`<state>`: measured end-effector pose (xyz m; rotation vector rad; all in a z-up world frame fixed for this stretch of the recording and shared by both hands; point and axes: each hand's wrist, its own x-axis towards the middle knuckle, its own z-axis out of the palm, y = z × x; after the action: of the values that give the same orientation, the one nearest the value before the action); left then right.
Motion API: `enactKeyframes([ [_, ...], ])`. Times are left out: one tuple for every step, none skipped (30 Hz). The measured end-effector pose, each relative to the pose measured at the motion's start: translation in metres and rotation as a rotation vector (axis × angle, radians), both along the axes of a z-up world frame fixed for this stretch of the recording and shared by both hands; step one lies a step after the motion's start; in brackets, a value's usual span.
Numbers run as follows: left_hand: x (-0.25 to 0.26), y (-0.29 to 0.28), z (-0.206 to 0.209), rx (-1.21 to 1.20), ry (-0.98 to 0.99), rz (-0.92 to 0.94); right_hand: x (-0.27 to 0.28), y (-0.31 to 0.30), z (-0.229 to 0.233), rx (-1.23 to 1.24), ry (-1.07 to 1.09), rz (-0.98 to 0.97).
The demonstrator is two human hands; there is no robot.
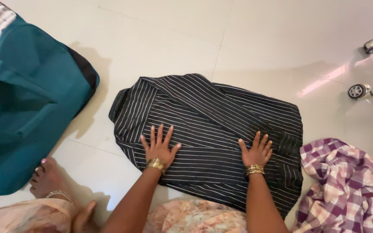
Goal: The person sits on the floor and folds a black and white striped shirt. They smooth the fabric, fold the sleeves inward, and then fold the shirt in half lengthwise before folding it again to create a compact bundle.
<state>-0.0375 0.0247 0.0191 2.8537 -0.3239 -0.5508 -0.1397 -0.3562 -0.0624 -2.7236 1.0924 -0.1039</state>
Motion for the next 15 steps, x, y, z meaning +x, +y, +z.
enactKeyframes([
  [-0.007, 0.01, 0.001, 0.013, 0.042, -0.011, 0.002, 0.002, 0.001, -0.009, 0.005, -0.009],
  [-0.01, 0.018, 0.001, -0.01, -0.001, -0.036, 0.002, 0.003, 0.002, -0.018, 0.011, -0.013],
  [-0.009, 0.024, -0.001, -0.033, -0.044, -0.061, 0.003, 0.003, 0.003, -0.027, 0.018, -0.018],
  [-0.011, 0.031, -0.003, -0.053, -0.081, -0.082, 0.004, 0.002, 0.002, -0.023, 0.026, -0.021],
  [-0.009, 0.031, -0.005, -0.041, -0.07, -0.079, 0.007, 0.0, 0.002, -0.02, 0.034, -0.025],
  [-0.003, 0.027, -0.006, -0.029, -0.059, -0.076, 0.007, -0.001, 0.002, -0.017, 0.043, -0.028],
  [-0.003, 0.025, -0.007, -0.018, -0.047, -0.074, 0.004, -0.003, 0.002, 0.004, 0.061, -0.009],
  [-0.002, 0.023, -0.006, -0.006, -0.03, -0.071, 0.005, -0.007, 0.006, 0.024, 0.069, 0.0],
  [-0.001, 0.021, -0.004, 0.005, -0.013, -0.069, 0.006, -0.008, 0.009, 0.043, 0.076, 0.01],
  [0.002, 0.018, -0.001, 0.011, -0.003, -0.066, 0.004, -0.007, 0.013, 0.048, -0.015, 0.072],
  [-0.002, 0.017, 0.002, -0.018, -0.046, -0.093, -0.004, -0.001, 0.017, 0.052, -0.105, 0.135],
  [-0.013, 0.018, 0.004, -0.047, -0.092, -0.116, -0.009, 0.003, 0.023, 0.056, -0.198, 0.203],
  [-0.024, 0.018, 0.006, -0.075, -0.138, -0.138, -0.011, 0.009, 0.029, 0.009, -0.211, 0.324],
  [-0.039, 0.024, 0.007, -0.077, -0.089, -0.183, -0.023, 0.024, 0.031, -0.034, -0.217, 0.435],
  [-0.056, 0.031, 0.008, -0.078, -0.04, -0.228, -0.035, 0.04, 0.031, -0.078, -0.223, 0.546],
])
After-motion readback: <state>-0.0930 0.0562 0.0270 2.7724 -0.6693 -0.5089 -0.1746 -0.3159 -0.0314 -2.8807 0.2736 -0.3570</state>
